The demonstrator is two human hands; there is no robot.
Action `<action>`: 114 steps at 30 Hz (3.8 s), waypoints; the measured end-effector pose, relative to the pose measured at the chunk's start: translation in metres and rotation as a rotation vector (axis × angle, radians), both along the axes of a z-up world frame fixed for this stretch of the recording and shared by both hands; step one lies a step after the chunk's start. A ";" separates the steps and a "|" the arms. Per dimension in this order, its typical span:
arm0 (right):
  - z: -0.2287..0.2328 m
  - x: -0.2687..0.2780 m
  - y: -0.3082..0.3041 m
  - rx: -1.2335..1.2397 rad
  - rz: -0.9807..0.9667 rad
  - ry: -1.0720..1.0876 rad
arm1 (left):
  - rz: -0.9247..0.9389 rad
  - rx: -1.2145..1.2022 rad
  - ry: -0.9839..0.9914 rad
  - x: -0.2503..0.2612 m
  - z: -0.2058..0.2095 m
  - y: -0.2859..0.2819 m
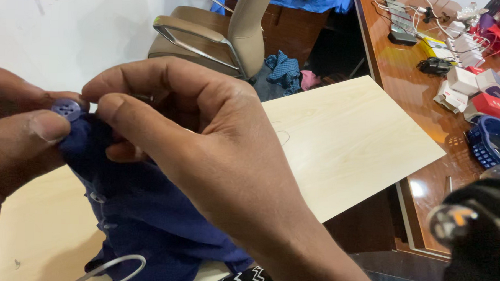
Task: The person sews a button onto a blue shirt using a needle and thread. They repeatedly pass the needle through the button and fabric, pulling the thread to secure the button in place.
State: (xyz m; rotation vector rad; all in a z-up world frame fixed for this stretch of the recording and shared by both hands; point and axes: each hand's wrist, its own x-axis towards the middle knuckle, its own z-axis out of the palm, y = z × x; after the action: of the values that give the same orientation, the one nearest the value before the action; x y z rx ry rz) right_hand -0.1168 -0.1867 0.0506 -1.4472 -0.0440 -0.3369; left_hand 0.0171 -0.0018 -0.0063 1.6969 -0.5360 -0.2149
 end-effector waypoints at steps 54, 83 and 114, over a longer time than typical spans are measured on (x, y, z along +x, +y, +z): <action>-0.019 0.028 0.011 -0.269 0.212 -0.105 | 0.317 -0.194 -0.054 -0.083 0.028 0.010; -0.026 0.022 -0.065 -0.018 0.351 -0.097 | 0.555 -0.274 0.314 -0.125 0.035 -0.080; -0.042 0.017 -0.103 -0.164 0.337 -0.155 | 0.509 -0.287 0.295 -0.124 0.020 -0.122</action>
State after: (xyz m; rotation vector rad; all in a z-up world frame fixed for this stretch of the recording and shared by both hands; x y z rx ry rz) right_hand -0.0995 -0.2900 0.0086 -1.5423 -0.4445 -0.1703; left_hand -0.1072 -0.1236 0.0133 1.4336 0.0896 -0.0151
